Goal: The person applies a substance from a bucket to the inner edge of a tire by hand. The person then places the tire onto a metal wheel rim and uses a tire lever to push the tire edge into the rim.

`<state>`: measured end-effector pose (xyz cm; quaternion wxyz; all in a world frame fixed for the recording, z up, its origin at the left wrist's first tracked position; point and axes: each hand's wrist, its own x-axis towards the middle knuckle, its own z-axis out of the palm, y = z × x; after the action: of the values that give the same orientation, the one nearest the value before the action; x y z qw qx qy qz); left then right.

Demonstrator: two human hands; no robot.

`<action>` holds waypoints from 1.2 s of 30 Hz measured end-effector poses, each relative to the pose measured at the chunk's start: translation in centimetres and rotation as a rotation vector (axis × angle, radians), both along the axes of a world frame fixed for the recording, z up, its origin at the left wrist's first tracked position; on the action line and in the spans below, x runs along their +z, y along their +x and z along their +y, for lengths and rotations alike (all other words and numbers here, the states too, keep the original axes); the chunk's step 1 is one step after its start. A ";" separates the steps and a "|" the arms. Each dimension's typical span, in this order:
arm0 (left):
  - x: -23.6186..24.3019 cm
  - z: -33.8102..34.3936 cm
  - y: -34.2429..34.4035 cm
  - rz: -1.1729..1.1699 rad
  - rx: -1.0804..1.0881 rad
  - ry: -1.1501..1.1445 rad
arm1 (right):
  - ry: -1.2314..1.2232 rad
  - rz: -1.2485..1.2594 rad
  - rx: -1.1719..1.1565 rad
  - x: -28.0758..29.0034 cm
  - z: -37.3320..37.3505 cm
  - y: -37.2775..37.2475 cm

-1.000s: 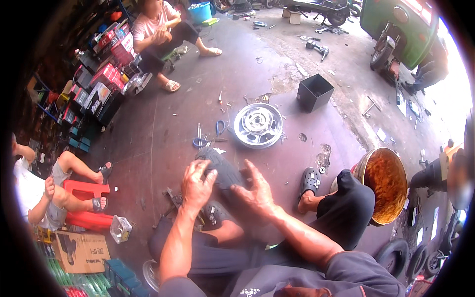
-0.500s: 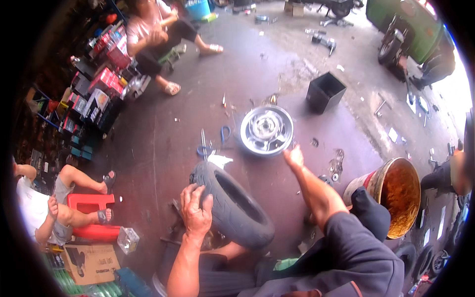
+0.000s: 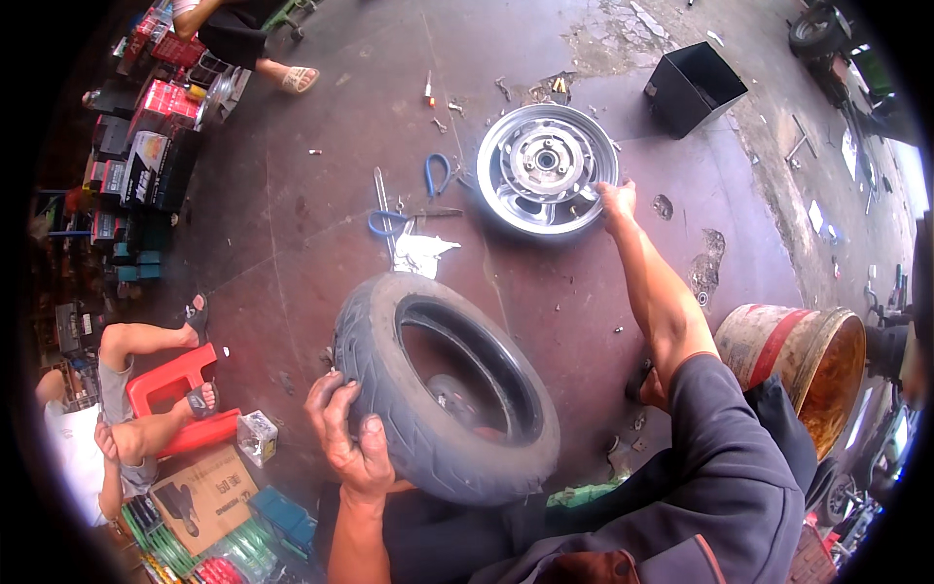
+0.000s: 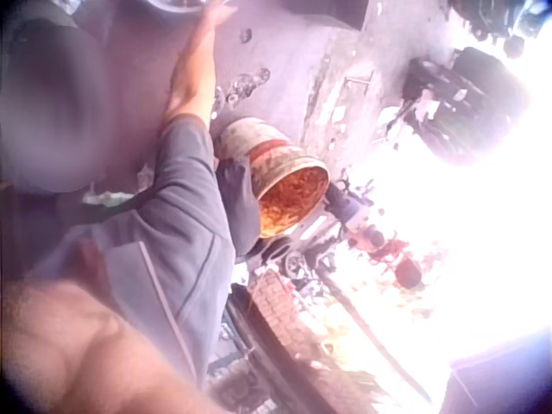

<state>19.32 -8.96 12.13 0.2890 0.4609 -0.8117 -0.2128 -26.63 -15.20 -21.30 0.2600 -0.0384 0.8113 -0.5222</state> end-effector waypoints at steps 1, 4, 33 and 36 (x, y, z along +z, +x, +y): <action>-0.1 -0.2 -0.1 -0.007 0.000 0.001 | -0.009 0.076 0.026 -0.3 0.1 -0.2; -0.1 -0.5 -0.2 -0.033 0.009 0.018 | 0.106 -0.014 0.078 0.9 0.3 0.0; 0.8 7.4 0.2 -0.117 0.081 -0.227 | 0.210 0.939 0.769 21.7 22.1 17.9; 1.2 7.3 -0.5 -0.009 0.001 -0.329 | 0.114 0.955 0.686 22.4 22.0 16.6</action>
<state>18.82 -1.71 13.37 0.3572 0.4086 -0.8366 -0.0747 -10.02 6.78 1.10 0.0219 -0.5154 0.8065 -0.2888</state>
